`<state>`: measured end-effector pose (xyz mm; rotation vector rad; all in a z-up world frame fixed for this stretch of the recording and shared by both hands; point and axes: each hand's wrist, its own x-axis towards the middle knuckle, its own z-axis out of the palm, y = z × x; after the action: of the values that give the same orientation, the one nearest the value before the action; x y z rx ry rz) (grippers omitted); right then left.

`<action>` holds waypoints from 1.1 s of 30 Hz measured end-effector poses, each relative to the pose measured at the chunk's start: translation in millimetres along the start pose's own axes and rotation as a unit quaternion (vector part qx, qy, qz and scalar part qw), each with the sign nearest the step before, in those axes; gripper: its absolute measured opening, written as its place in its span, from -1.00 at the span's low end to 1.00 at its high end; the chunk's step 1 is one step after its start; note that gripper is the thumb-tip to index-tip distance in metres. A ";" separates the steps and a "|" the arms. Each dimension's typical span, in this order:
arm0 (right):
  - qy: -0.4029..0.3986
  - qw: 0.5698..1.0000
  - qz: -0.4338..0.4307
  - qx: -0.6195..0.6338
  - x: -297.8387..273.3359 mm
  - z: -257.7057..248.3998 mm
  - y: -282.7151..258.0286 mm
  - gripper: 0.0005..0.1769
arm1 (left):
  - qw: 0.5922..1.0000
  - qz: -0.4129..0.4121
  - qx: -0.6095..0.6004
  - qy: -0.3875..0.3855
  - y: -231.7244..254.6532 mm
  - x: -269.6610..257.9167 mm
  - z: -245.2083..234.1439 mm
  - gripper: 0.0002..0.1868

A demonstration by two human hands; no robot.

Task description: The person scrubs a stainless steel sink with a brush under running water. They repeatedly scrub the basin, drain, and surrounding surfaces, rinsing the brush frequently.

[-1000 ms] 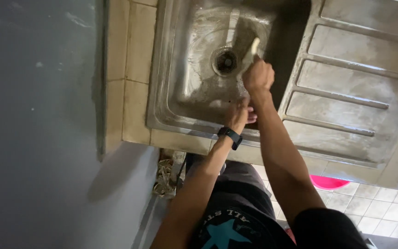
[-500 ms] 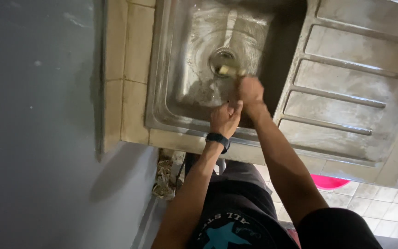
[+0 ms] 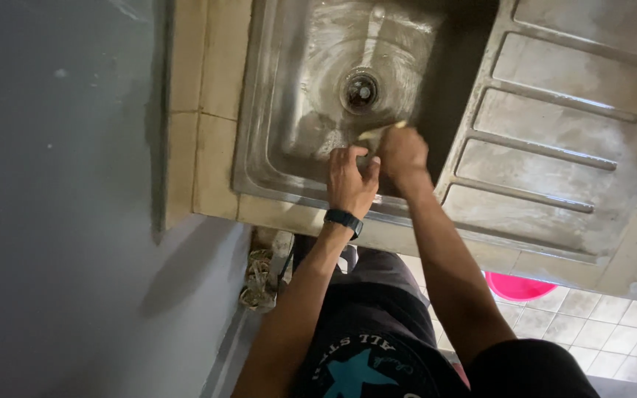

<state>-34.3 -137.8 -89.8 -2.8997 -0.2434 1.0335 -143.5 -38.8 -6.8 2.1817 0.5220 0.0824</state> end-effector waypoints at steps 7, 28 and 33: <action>0.096 0.993 -0.009 0.070 112.9 32.0 -42.4 -0.70 | 0.999 0.019 -0.035 0.033 -0.7 1.8 -3.1 -0.77; 0.081 0.949 -0.163 -0.257 129.6 6.8 -39.2 -0.71 | 0.994 -0.023 -0.024 0.102 5.8 5.0 -17.0 -0.81; 0.185 0.966 -0.065 -0.168 149.2 14.3 -51.0 -0.91 | 0.994 -0.043 -0.040 0.093 -6.0 8.8 1.5 -0.84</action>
<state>63.9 -62.8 -188.6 -3.2423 -0.6306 0.4515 -137.2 -33.2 -13.5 2.0815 0.7052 0.2576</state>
